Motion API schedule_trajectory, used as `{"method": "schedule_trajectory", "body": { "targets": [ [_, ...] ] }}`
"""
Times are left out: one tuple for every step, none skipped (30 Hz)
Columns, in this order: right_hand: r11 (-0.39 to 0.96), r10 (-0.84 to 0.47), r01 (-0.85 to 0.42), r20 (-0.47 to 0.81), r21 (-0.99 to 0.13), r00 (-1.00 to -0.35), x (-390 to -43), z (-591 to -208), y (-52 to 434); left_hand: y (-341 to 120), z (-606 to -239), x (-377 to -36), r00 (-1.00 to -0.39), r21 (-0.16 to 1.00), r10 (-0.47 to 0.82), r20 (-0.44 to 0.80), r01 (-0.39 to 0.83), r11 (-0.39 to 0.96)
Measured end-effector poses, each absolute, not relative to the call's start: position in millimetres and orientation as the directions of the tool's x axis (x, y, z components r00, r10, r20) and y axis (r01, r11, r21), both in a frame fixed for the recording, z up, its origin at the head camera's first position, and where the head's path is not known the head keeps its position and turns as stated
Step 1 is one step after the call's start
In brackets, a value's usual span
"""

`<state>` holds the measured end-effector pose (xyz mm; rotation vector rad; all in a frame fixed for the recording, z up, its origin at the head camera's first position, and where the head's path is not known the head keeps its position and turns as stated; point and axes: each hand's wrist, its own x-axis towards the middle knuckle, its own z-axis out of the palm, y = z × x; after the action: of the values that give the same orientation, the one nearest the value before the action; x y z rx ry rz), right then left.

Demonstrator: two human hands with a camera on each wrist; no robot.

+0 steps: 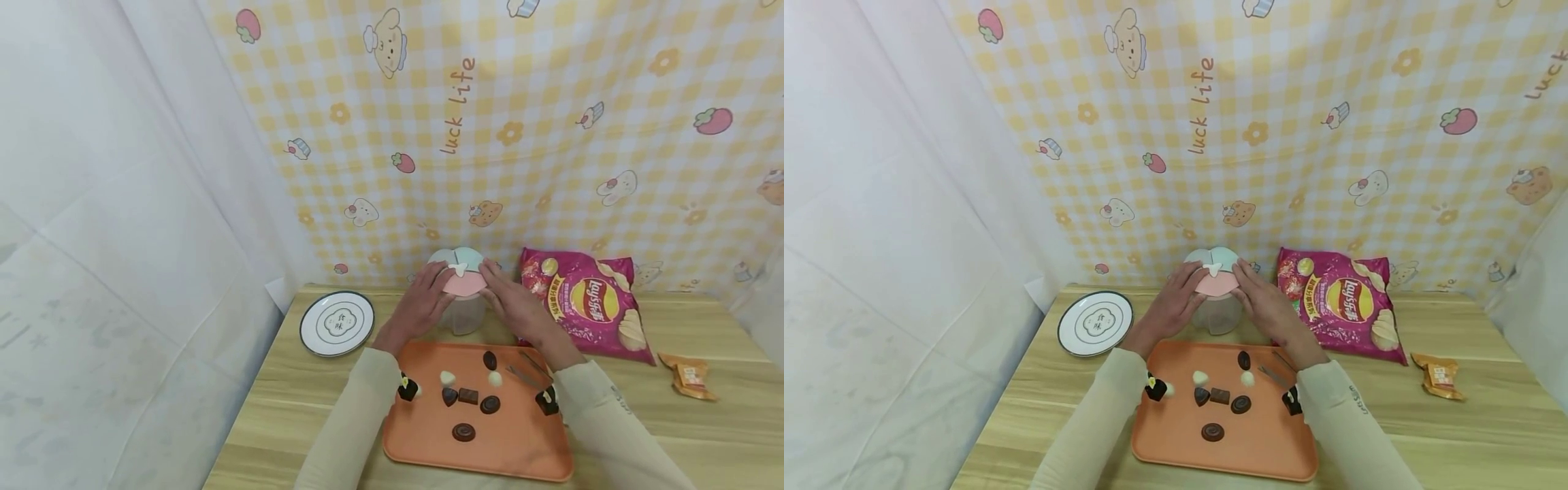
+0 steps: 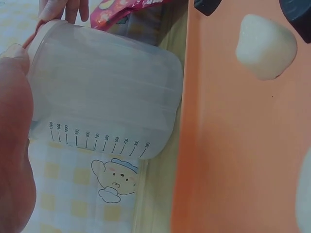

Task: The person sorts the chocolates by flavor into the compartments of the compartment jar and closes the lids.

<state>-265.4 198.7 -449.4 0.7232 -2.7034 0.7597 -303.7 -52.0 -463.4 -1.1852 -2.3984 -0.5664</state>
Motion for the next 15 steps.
{"method": "schedule_trajectory", "body": {
  "targets": [
    [0.741,-0.389,-0.516,0.351,-0.431,-0.852,-265.4,-449.2,198.2,-51.9,-463.4,-303.6,-0.559,0.180,0.643,0.523,0.810,0.557],
    [0.742,-0.382,-0.511,0.352,-0.435,-0.855,-265.2,-448.7,197.7,-51.9,-463.4,-303.5,-0.563,0.188,0.638,0.525,0.808,0.558],
    [0.742,-0.376,-0.505,0.352,-0.440,-0.858,-265.2,-448.3,197.3,-51.7,-463.4,-303.5,-0.568,0.195,0.633,0.526,0.805,0.560],
    [0.741,-0.370,-0.500,0.349,-0.449,-0.861,-264.8,-447.1,196.8,-51.6,-463.0,-303.5,-0.572,0.201,0.627,0.529,0.802,0.562],
    [0.741,-0.364,-0.493,0.345,-0.456,-0.865,-264.4,-445.7,196.2,-51.5,-462.4,-303.5,-0.578,0.205,0.621,0.530,0.798,0.567],
    [0.740,-0.358,-0.486,0.341,-0.465,-0.870,-264.1,-444.6,195.7,-51.5,-461.7,-303.3,-0.586,0.212,0.613,0.530,0.791,0.573],
    [0.739,-0.353,-0.481,0.336,-0.472,-0.873,-263.8,-443.5,195.1,-51.6,-461.1,-303.2,-0.594,0.218,0.606,0.529,0.785,0.580],
    [0.738,-0.353,-0.477,0.330,-0.478,-0.876,-263.4,-442.6,194.7,-51.7,-460.4,-303.0,-0.602,0.219,0.600,0.527,0.779,0.588],
    [0.730,-0.352,-0.474,0.322,-0.493,-0.879,-262.9,-442.0,194.5,-51.8,-459.8,-302.9,-0.605,0.216,0.597,0.528,0.775,0.594],
    [0.717,-0.352,-0.469,0.313,-0.515,-0.882,-262.2,-441.4,194.3,-52.0,-458.9,-302.6,-0.608,0.212,0.594,0.527,0.771,0.601],
    [0.707,-0.351,-0.466,0.307,-0.532,-0.884,-261.5,-441.5,194.3,-52.1,-458.3,-302.3,-0.612,0.206,0.593,0.523,0.766,0.609],
    [0.695,-0.350,-0.460,0.299,-0.553,-0.888,-260.8,-441.9,194.6,-52.2,-457.7,-302.0,-0.615,0.202,0.592,0.521,0.763,0.614],
    [0.680,-0.349,-0.453,0.288,-0.576,-0.891,-259.8,-442.1,195.0,-52.2,-457.2,-301.8,-0.616,0.195,0.594,0.517,0.761,0.619],
    [0.667,-0.349,-0.446,0.278,-0.596,-0.895,-258.9,-442.5,195.4,-52.4,-456.7,-301.5,-0.618,0.190,0.595,0.513,0.758,0.623],
    [0.655,-0.350,-0.441,0.270,-0.613,-0.897,-257.9,-443.0,195.8,-52.7,-456.3,-301.1,-0.621,0.186,0.597,0.508,0.756,0.627]
  ]
}}
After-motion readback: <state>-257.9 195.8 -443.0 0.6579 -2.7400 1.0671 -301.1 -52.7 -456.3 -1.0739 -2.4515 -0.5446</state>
